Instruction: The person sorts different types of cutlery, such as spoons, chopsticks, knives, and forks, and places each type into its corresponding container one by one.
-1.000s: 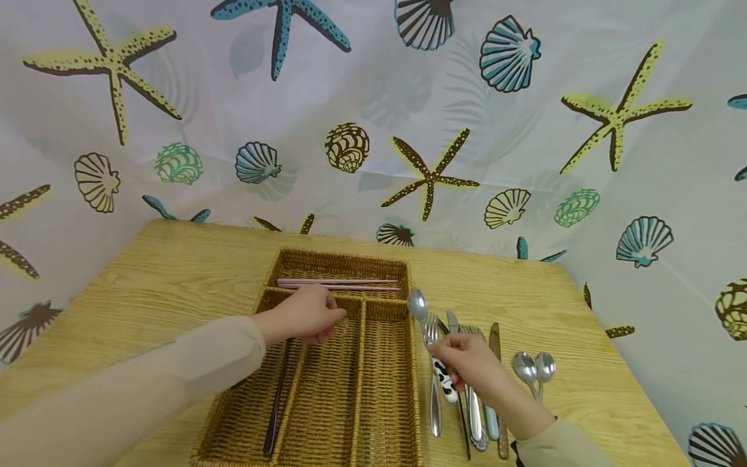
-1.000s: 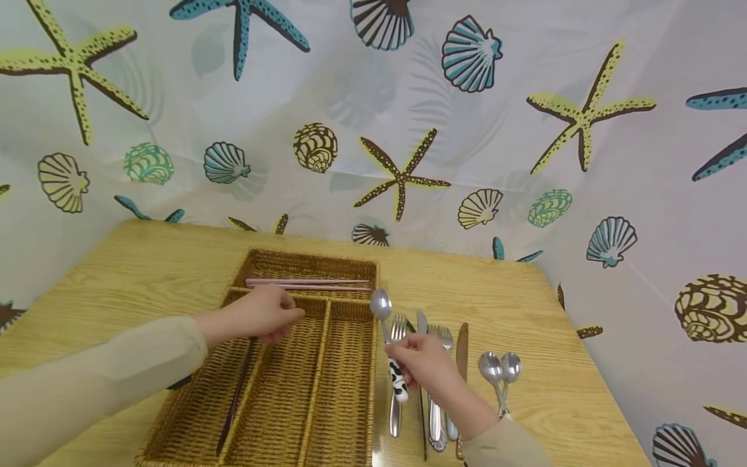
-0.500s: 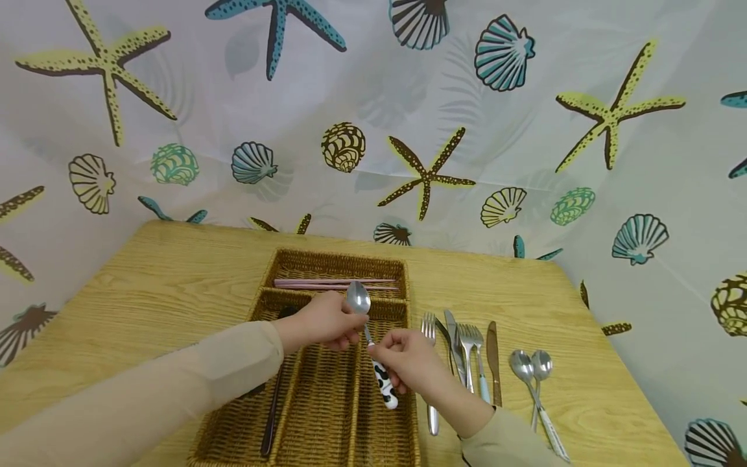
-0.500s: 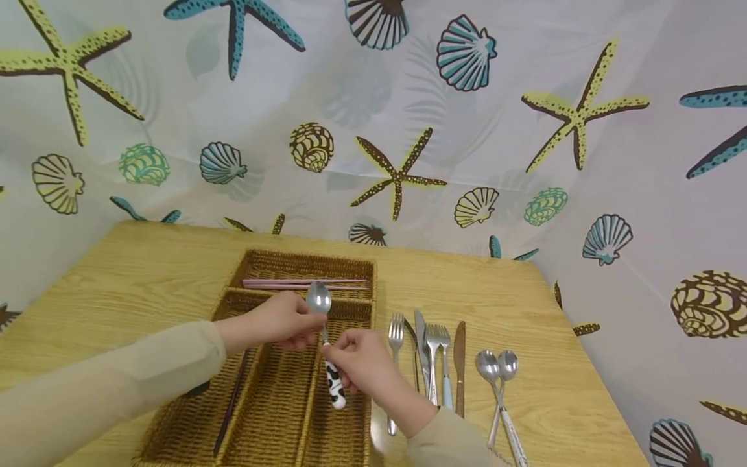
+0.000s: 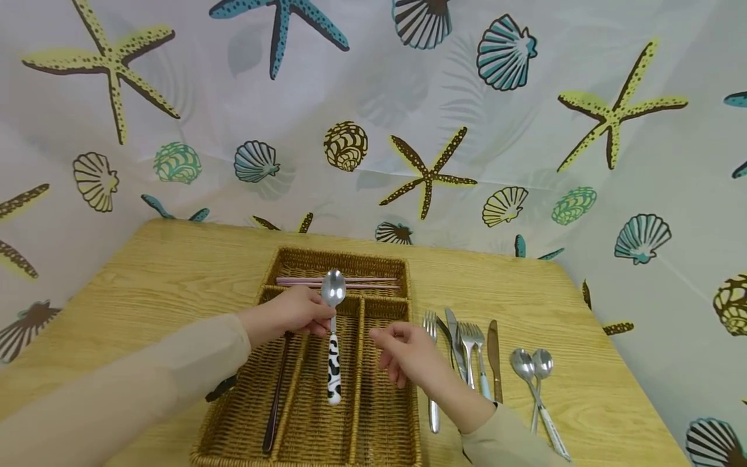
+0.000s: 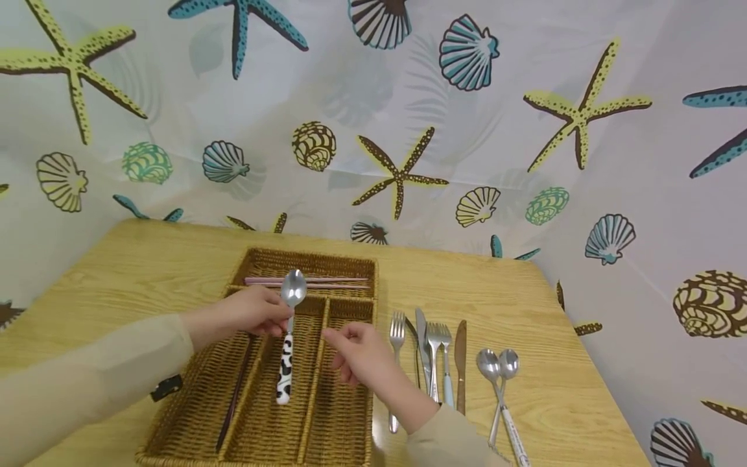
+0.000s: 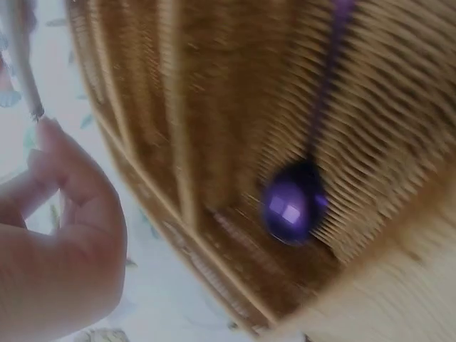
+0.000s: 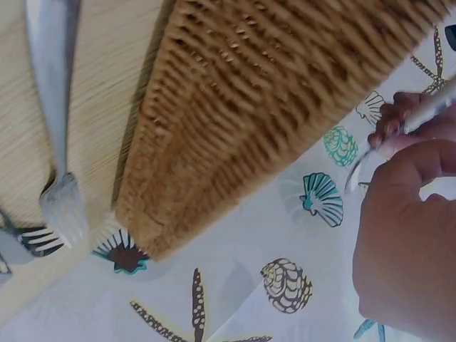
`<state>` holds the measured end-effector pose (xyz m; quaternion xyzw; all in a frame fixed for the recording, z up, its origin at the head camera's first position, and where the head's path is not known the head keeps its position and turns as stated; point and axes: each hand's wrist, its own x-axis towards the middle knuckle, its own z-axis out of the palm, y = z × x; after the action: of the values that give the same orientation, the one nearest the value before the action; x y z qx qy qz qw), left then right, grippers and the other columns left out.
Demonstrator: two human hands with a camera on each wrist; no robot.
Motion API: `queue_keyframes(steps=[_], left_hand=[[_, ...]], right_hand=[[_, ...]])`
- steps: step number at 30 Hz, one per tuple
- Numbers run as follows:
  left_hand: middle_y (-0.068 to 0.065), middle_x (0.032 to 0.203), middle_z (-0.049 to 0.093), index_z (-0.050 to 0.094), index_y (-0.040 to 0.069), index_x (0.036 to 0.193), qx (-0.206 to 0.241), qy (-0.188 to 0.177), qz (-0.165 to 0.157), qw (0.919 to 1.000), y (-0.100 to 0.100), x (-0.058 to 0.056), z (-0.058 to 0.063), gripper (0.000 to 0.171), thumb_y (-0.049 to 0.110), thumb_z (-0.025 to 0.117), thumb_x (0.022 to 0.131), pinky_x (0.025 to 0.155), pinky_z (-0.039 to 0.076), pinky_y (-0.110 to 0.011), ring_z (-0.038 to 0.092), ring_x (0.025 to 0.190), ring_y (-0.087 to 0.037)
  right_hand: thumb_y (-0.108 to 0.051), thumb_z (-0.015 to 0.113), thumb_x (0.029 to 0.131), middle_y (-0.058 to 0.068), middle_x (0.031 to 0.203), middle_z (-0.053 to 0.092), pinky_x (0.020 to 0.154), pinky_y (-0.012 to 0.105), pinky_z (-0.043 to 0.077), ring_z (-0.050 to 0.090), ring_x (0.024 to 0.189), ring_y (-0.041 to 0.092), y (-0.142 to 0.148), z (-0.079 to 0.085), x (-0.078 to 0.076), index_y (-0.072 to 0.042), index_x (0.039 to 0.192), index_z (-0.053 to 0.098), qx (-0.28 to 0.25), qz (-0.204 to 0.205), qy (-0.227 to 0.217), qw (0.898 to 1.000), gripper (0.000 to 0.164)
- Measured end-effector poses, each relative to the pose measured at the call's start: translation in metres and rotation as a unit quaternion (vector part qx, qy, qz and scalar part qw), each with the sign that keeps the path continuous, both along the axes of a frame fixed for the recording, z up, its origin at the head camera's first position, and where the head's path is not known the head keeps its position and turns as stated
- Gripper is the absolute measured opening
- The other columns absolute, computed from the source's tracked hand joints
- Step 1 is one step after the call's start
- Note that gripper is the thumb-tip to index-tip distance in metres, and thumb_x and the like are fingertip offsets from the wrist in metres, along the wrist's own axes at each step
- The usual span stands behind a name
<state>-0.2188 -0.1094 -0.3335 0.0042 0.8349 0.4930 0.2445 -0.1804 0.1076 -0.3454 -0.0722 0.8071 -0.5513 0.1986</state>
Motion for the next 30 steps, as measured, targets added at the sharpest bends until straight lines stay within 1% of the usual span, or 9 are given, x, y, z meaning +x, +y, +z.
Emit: queue_keyframes(steps=[6,9,12,15,17,19,23,25,30], left_hand=[[0.005,0.063,0.060,0.066,-0.002,0.092,-0.025,-0.005,0.009,0.9996,-0.032,0.006,-0.006,0.021,0.014,0.052,0.094,0.049,0.034,-0.018,0.056,0.053,-0.001],[0.006,0.061,0.058,0.066,-0.003,0.090,-0.036,-0.005,0.006,0.9993,-0.045,0.009,-0.010,0.021,0.012,0.051,0.094,0.049,0.036,-0.018,0.055,0.050,0.000],[0.005,0.057,0.056,0.065,-0.003,0.080,-0.057,0.002,0.003,0.9984,-0.051,0.013,-0.016,0.023,0.009,0.050,0.093,0.048,0.040,-0.018,0.052,0.047,-0.001],[0.005,0.050,0.054,0.064,-0.002,0.069,-0.086,0.017,0.005,0.9961,-0.052,0.017,-0.021,0.026,0.004,0.051,0.090,0.047,0.046,-0.019,0.051,0.043,-0.002],[0.005,0.046,0.053,0.063,-0.002,0.065,-0.098,0.021,0.011,0.9949,-0.050,0.018,-0.026,0.026,0.001,0.051,0.087,0.048,0.049,-0.021,0.051,0.041,-0.003],[0.004,0.044,0.051,0.062,-0.002,0.064,-0.109,0.024,0.016,0.9936,-0.048,0.017,-0.030,0.024,-0.002,0.050,0.085,0.047,0.050,-0.022,0.050,0.040,-0.004],[0.003,0.043,0.050,0.060,-0.002,0.067,-0.132,0.035,0.015,0.9906,-0.045,0.016,-0.036,0.020,-0.005,0.048,0.082,0.044,0.046,-0.021,0.048,0.039,-0.005],[0.004,0.042,0.049,0.061,-0.001,0.067,-0.154,0.045,0.004,0.9870,-0.044,0.014,-0.038,0.021,-0.007,0.047,0.082,0.041,0.043,-0.019,0.047,0.037,-0.005],[0.004,0.042,0.045,0.060,0.000,0.071,-0.227,0.063,-0.047,0.9707,-0.037,0.012,-0.043,0.021,-0.008,0.046,0.084,0.038,0.033,-0.016,0.040,0.036,-0.004]], right_hand=[[-0.035,0.053,0.093,0.001,0.060,0.057,0.042,0.023,0.042,0.048,0.042,0.008,0.017,0.003,-0.004,-0.002,0.084,0.059,0.009,-0.011,0.008,1.000,0.035],[-0.037,0.053,0.093,0.000,0.060,0.057,0.042,0.023,0.042,0.048,0.043,0.009,0.023,0.003,-0.005,-0.003,0.083,0.059,0.012,-0.017,0.011,1.000,0.036],[-0.039,0.053,0.093,-0.001,0.059,0.056,0.042,0.023,0.041,0.047,0.043,0.008,0.028,0.004,-0.005,-0.003,0.084,0.059,0.015,-0.023,0.009,1.000,0.037],[-0.039,0.052,0.094,-0.002,0.059,0.056,0.041,0.022,0.041,0.047,0.043,0.008,0.031,0.004,-0.005,-0.002,0.088,0.059,0.015,-0.026,0.005,1.000,0.037],[-0.037,0.052,0.094,-0.002,0.060,0.056,0.042,0.022,0.041,0.047,0.043,0.008,0.034,0.003,-0.005,-0.001,0.090,0.059,0.015,-0.026,0.004,1.000,0.038],[-0.038,0.051,0.094,-0.002,0.060,0.055,0.042,0.022,0.042,0.047,0.044,0.008,0.036,0.001,-0.005,0.000,0.091,0.058,0.016,-0.029,0.001,0.999,0.038],[-0.040,0.052,0.093,-0.002,0.060,0.055,0.043,0.023,0.042,0.047,0.044,0.008,0.040,-0.001,-0.005,0.000,0.089,0.058,0.023,-0.038,-0.004,0.999,0.040],[-0.040,0.052,0.093,-0.002,0.060,0.055,0.043,0.023,0.042,0.046,0.043,0.008,0.042,-0.002,-0.005,0.001,0.089,0.057,0.029,-0.042,-0.005,0.999,0.041],[-0.035,0.050,0.095,-0.003,0.059,0.055,0.042,0.022,0.042,0.046,0.043,0.007,0.053,-0.007,-0.003,0.005,0.091,0.056,0.039,-0.041,-0.008,0.998,0.040]])
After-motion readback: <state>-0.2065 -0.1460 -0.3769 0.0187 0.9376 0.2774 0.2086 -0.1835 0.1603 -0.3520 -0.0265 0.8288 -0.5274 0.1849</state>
